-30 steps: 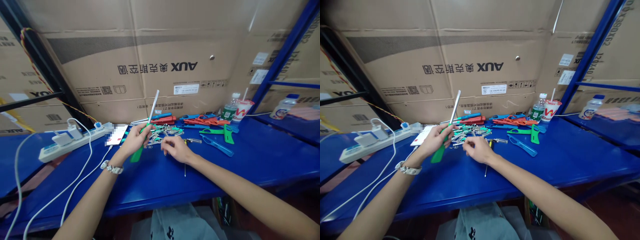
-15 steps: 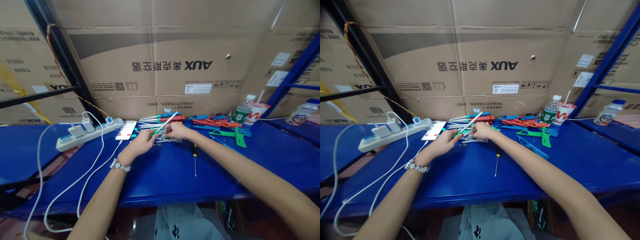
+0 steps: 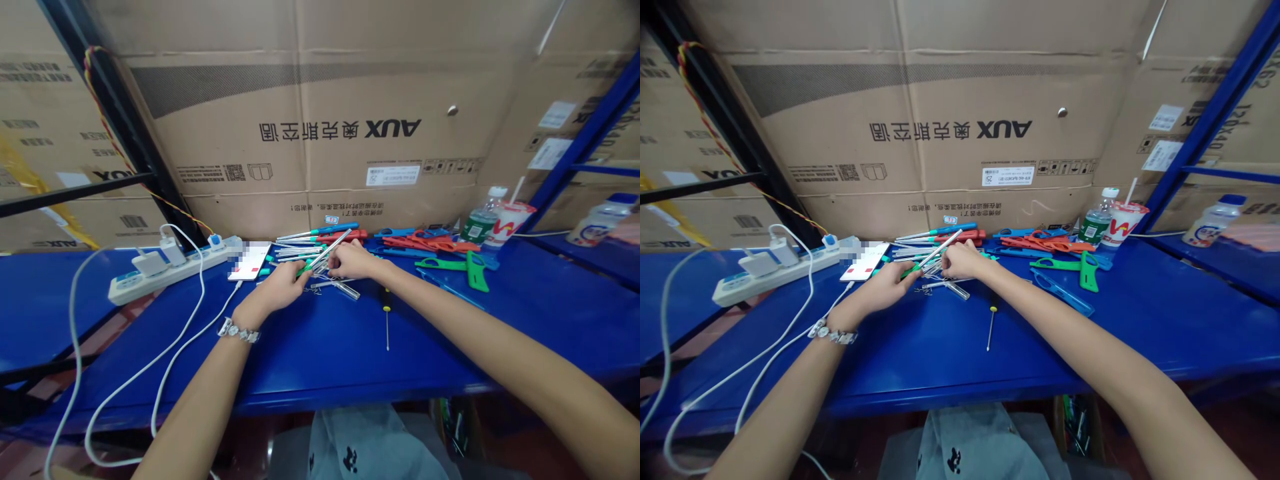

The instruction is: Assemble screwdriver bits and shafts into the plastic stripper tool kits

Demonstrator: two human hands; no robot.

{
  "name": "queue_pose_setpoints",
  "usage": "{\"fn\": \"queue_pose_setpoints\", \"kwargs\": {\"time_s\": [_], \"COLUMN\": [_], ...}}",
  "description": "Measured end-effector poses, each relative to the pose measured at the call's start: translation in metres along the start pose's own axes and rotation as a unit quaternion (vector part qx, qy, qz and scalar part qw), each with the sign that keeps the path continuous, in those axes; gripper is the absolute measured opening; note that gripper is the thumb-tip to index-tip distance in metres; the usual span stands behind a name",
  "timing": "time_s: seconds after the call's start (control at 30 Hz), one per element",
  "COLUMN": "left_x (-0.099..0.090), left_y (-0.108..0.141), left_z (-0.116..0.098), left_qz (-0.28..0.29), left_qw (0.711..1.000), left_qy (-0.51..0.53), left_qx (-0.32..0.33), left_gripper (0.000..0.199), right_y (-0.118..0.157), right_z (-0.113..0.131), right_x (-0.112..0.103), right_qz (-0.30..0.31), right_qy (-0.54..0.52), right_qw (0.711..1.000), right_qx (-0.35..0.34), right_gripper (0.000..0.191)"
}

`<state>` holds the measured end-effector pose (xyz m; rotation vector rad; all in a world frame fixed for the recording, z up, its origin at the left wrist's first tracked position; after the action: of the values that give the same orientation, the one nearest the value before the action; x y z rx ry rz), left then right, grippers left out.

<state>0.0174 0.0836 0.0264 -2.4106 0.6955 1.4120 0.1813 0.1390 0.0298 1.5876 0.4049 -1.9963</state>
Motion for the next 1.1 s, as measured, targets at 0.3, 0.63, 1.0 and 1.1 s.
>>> {"fn": "queue_pose_setpoints", "kwargs": {"time_s": [0.3, 0.63, 1.0, 1.1], "left_x": [0.006, 0.014, 0.011, 0.011], "left_y": [0.001, 0.005, 0.007, 0.007], "left_z": [-0.013, -0.031, -0.032, -0.032], "left_qz": [0.015, 0.022, 0.002, -0.002], "left_qw": [0.999, 0.994, 0.995, 0.994], "left_qy": [-0.013, -0.051, -0.058, -0.074], "left_qx": [0.037, 0.089, 0.076, 0.077], "left_gripper": [0.033, 0.039, 0.036, 0.033], "right_y": [0.051, 0.091, 0.088, 0.086], "right_z": [-0.052, -0.052, -0.042, -0.040], "right_x": [-0.006, -0.001, -0.001, 0.001], "right_qz": [-0.253, -0.381, -0.387, -0.374], "right_qy": [-0.497, -0.646, -0.582, -0.607], "right_qw": [0.830, 0.661, 0.715, 0.701], "right_qx": [-0.005, 0.026, -0.021, -0.025], "right_gripper": [0.018, 0.041, 0.044, 0.043]}}
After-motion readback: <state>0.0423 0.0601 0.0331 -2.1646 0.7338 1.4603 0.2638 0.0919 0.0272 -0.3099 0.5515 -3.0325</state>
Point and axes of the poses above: each hand's wrist, its own y-axis away from the middle knuckle, its own x-axis out of the palm, z = x × y, the point moved 5 cm from there along -y, towards the middle knuckle, and after that the axes turned 14 degrees about z, right-handed, at the moved point
